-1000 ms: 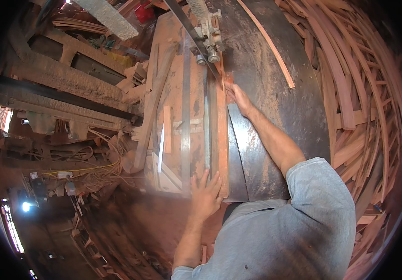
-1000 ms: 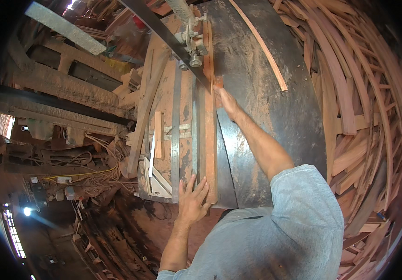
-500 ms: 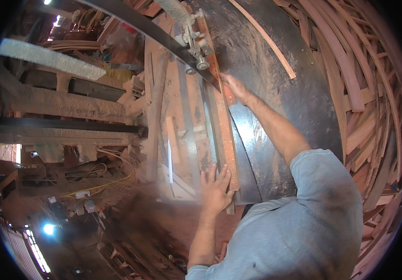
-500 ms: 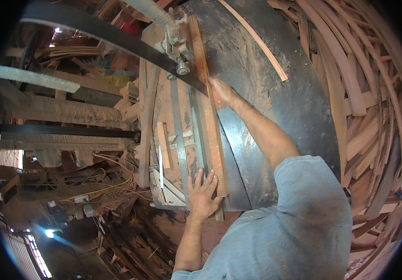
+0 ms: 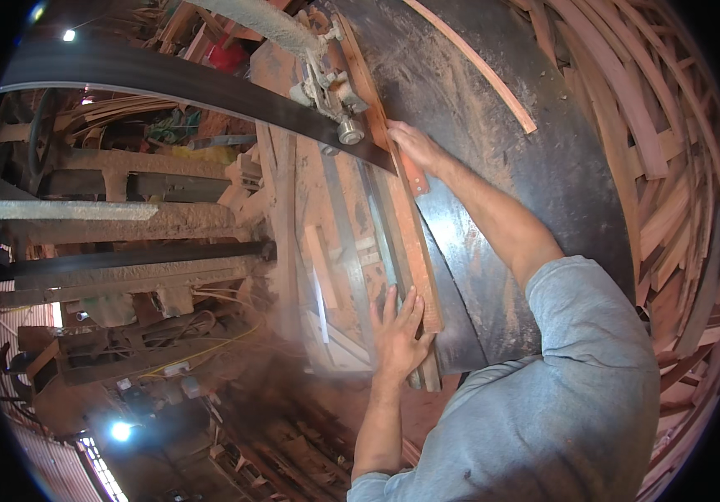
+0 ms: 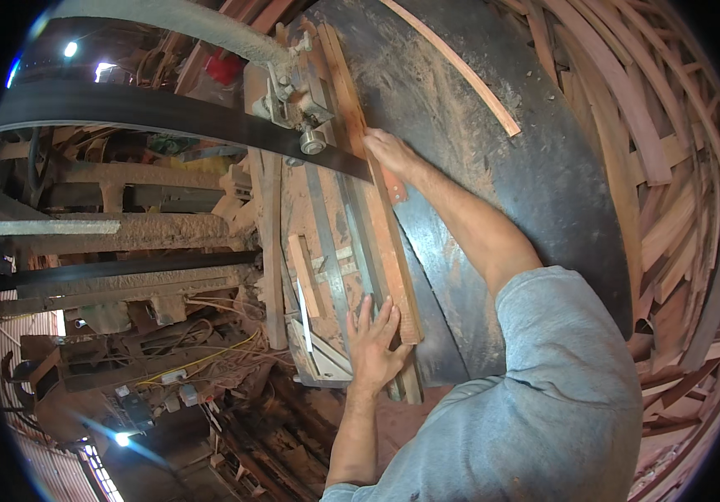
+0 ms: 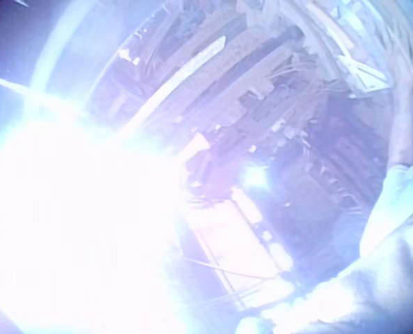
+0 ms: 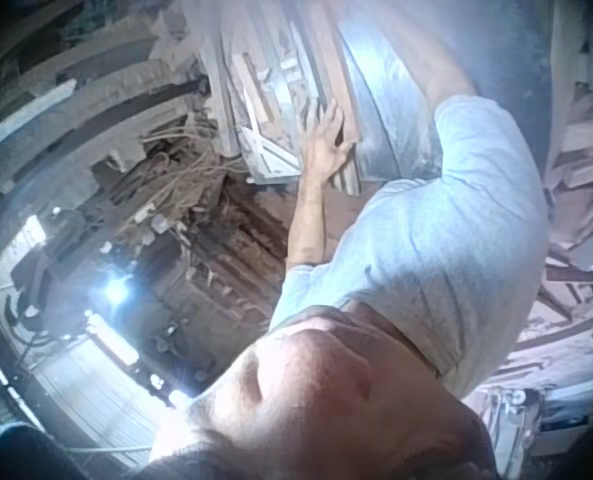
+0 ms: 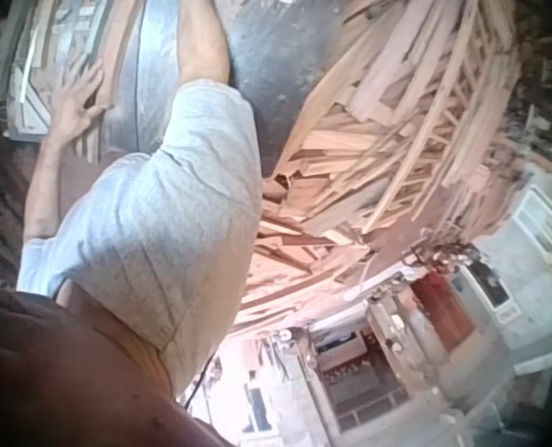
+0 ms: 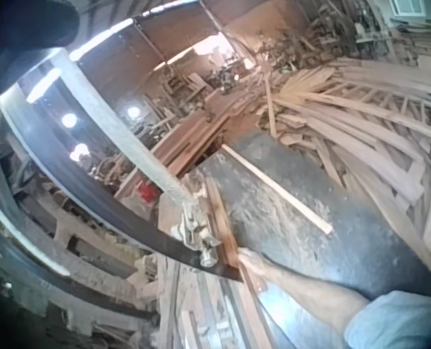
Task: The person repeatedly picks up wooden planks and feeds them through a table saw to cut them into smaller pieces. After each cut, the person sets the pieces aside and retrieves another plank to continue the process.
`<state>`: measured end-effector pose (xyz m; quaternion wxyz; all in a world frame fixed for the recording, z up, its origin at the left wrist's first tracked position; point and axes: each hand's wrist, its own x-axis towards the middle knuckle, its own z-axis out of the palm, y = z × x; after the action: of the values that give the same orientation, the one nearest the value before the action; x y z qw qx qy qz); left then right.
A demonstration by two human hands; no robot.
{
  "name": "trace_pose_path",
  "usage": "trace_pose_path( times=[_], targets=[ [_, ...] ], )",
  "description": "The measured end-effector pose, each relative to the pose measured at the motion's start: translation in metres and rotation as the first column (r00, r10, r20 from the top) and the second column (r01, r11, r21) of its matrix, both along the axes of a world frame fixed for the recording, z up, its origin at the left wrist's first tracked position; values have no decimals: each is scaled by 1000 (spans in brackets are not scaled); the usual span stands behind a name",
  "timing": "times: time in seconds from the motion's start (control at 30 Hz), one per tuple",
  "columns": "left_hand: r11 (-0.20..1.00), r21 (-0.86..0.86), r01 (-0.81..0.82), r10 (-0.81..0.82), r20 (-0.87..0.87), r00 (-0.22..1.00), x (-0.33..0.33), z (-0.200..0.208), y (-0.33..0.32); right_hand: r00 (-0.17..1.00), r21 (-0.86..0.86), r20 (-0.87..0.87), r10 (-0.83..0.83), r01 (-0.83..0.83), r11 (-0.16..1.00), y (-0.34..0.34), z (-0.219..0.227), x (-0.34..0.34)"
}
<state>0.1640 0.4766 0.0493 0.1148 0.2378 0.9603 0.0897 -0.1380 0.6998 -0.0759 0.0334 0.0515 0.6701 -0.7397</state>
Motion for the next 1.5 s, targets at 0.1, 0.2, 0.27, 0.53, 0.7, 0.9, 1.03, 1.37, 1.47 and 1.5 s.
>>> trace_pose_path(
  times=[0.1, 0.2, 0.27, 0.53, 0.7, 0.9, 1.03, 1.37, 1.47, 1.5],
  targets=[
    [1000, -1, 6, -6, -4, 1000, -9, -3, -1, 1000, -11, 16, 7, -7, 1000, 0, 9, -3],
    [1000, 7, 6, -6, -9, 1000, -18, -4, 2, 1000, -21, -12, -8, 7, 1000, 3, 4, -14],
    [1000, 8, 0, 0, -7, 1000, -23, -5, 4, 1000, 9, -26, -7, 7, 1000, 4, 5, -20],
    [999, 33, -1, 0, 18, 1000, -40, -14, 4, 998, 180, -53, -39, 48, 982, 6, 16, -31],
    [1000, 16, -22, 22, 37, 999, -50, -17, 5, 995, 242, -82, -57, 75, 967, 5, 17, -40],
    [1000, 5, -12, 12, 65, 998, -67, -15, 9, 988, 342, -142, -59, 105, 934, 2, 10, -60],
    [1000, 2, -26, 26, 70, 997, -76, -16, 11, 979, 371, -201, -25, 100, 923, -3, 9, -70],
    [999, -30, -19, 21, 76, 997, -99, -18, 16, 986, 478, -151, -72, 137, 867, -33, 0, -101],
    [1000, -21, -7, 8, 73, 997, -105, -22, 16, 970, 447, -192, -147, 219, 867, -35, -5, -109],
    [1000, -25, -2, 4, 76, 997, -110, -21, 17, 969, 441, -186, -160, 228, 868, -34, -7, -114]
  ],
)
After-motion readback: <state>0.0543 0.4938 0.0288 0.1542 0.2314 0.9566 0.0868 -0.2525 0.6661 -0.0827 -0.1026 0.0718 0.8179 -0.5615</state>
